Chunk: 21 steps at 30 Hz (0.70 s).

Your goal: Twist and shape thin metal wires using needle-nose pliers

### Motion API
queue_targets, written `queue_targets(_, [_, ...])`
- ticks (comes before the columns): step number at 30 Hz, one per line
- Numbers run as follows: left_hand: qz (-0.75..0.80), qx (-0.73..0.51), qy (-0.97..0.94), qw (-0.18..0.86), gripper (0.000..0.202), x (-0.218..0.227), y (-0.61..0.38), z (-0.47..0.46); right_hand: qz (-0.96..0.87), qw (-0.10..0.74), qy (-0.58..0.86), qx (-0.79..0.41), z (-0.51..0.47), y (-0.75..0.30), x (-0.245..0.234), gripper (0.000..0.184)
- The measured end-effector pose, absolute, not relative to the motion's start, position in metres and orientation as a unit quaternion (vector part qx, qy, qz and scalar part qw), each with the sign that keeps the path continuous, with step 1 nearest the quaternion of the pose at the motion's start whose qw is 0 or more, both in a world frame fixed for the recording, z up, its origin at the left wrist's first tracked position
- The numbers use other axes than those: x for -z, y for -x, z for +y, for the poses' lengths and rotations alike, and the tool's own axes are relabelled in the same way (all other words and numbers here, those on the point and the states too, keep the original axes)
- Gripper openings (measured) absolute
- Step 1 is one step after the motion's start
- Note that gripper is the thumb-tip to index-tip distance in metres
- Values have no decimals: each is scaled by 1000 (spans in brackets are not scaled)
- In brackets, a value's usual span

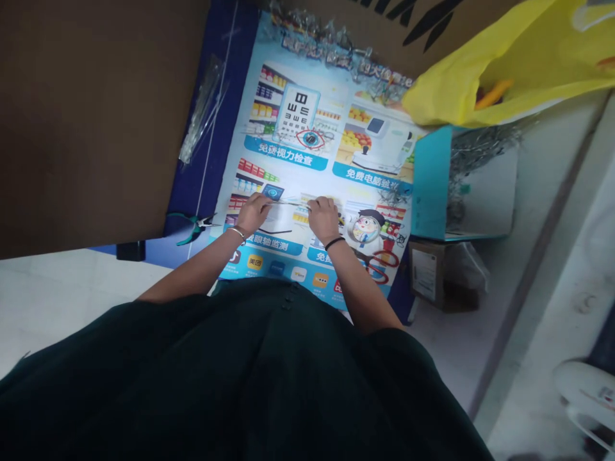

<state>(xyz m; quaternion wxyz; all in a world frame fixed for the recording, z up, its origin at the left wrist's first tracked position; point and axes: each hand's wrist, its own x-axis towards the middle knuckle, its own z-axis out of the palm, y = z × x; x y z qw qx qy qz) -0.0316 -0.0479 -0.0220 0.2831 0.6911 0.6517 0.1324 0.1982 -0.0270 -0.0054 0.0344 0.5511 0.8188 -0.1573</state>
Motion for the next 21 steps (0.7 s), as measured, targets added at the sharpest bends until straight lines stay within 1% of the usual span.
queue_targets(5, [653, -137, -688, 286, 23, 26, 27, -52, 801, 23, -583, 132, -30, -194, 4, 26])
queue_targets(9, [665, -130, -681, 278, 27, 26, 24, -50, 826, 28, -546, 138, -30, -178, 4, 25])
queue_targets(21, [675, -108, -682, 262, 20, 19, 17, -47, 855, 93, -496, 118, -22, -161, 10, 17])
